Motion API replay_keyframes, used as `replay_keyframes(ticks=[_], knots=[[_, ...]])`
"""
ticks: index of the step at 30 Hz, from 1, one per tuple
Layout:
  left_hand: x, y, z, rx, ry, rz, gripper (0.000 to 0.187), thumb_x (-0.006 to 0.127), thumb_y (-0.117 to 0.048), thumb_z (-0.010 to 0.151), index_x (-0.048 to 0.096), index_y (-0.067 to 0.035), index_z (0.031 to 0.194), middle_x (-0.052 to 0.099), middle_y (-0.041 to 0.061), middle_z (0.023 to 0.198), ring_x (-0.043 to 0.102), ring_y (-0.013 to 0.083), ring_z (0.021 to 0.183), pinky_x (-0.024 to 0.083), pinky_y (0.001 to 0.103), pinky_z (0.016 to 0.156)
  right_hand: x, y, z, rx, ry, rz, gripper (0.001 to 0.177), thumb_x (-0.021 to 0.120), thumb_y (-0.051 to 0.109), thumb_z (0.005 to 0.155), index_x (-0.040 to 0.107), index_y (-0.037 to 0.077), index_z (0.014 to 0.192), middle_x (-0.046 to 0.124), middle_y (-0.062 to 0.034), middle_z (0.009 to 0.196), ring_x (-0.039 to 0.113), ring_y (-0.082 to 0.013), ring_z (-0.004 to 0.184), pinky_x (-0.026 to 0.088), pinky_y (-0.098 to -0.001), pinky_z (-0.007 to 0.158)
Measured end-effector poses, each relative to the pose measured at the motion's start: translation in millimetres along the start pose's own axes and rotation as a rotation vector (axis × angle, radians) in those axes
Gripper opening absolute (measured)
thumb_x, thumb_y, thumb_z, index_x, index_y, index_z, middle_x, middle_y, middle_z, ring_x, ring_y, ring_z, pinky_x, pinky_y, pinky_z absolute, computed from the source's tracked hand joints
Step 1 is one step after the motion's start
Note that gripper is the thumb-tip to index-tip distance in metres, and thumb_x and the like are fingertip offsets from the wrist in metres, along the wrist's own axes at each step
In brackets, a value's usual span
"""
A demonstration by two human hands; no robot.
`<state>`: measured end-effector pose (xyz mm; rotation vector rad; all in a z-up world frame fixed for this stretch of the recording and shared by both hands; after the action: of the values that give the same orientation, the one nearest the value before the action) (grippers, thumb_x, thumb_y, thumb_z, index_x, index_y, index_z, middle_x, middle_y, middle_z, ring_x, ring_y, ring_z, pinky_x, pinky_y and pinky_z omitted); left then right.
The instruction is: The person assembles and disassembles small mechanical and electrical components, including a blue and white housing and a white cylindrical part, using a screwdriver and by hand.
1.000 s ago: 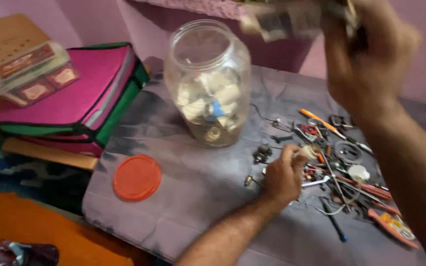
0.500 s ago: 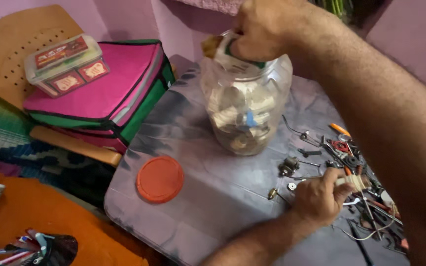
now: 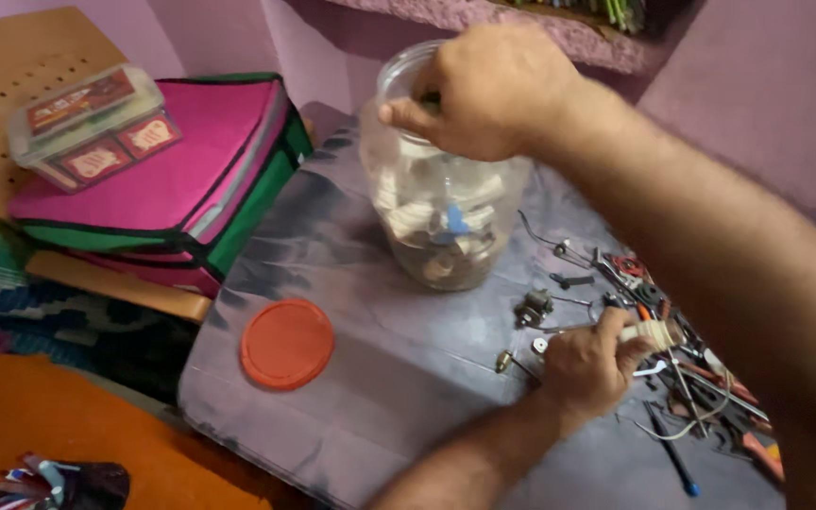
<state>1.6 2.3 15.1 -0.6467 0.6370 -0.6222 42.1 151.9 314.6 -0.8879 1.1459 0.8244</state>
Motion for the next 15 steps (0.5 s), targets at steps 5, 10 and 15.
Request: replay_keyframes(ticks=[5, 10, 15], knots=[[0.2, 2.8, 1.3, -0.020, 0.032, 0.024, 0.040, 0.050, -0.051, 0.107, 0.061, -0.013, 0.112, 0.064, 0.013, 0.068, 0.065, 0.0390, 0.065, 0.051, 0.051, 0.062, 7.5, -34.6, -62.5, -0.226, -0.662, 0.254, 0.022, 0.060, 0.020, 0.104, 0.077, 0.008, 0.111, 0.075, -0.0152, 0.102, 0.069, -0.0389, 0.092, 0.052, -0.0488, 0.083], [-4.5, 3.2, 3.7, -0.057, 0.033, -0.177, 0.039, 0.052, -0.048, 0.109, 0.055, -0.010, 0.116, 0.071, 0.014, 0.083, 0.071, 0.0395, 0.074, 0.053, 0.049, 0.061, 58.1, -85.0, -158.0, -0.011, -0.553, 0.424, 0.028, 0.064, 0.005, 0.098, 0.064, 0.005, 0.127, 0.075, -0.0155, 0.105, 0.073, -0.0311, 0.092, 0.057, -0.0401, 0.081], [0.6, -1.2, 2.1, -0.064, 0.012, -0.127, 0.038, 0.061, -0.042, 0.103, 0.057, -0.008, 0.118, 0.071, 0.017, 0.092, 0.069, 0.0416, 0.081, 0.052, 0.050, 0.067, 122.5, -128.4, -272.5, 0.488, -0.458, 0.765, 0.029, 0.062, 0.005, 0.104, 0.055, 0.004, 0.132, 0.078, -0.0079, 0.108, 0.066, -0.0151, 0.078, 0.053, -0.0280, 0.066]])
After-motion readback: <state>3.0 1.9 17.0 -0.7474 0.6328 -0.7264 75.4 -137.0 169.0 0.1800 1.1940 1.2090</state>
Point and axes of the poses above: each hand's wrist, its own z-axis towards the middle knuckle, its own x-axis out of the palm, y = z × x, the point moved 2 cm from there along z, towards the middle knuckle
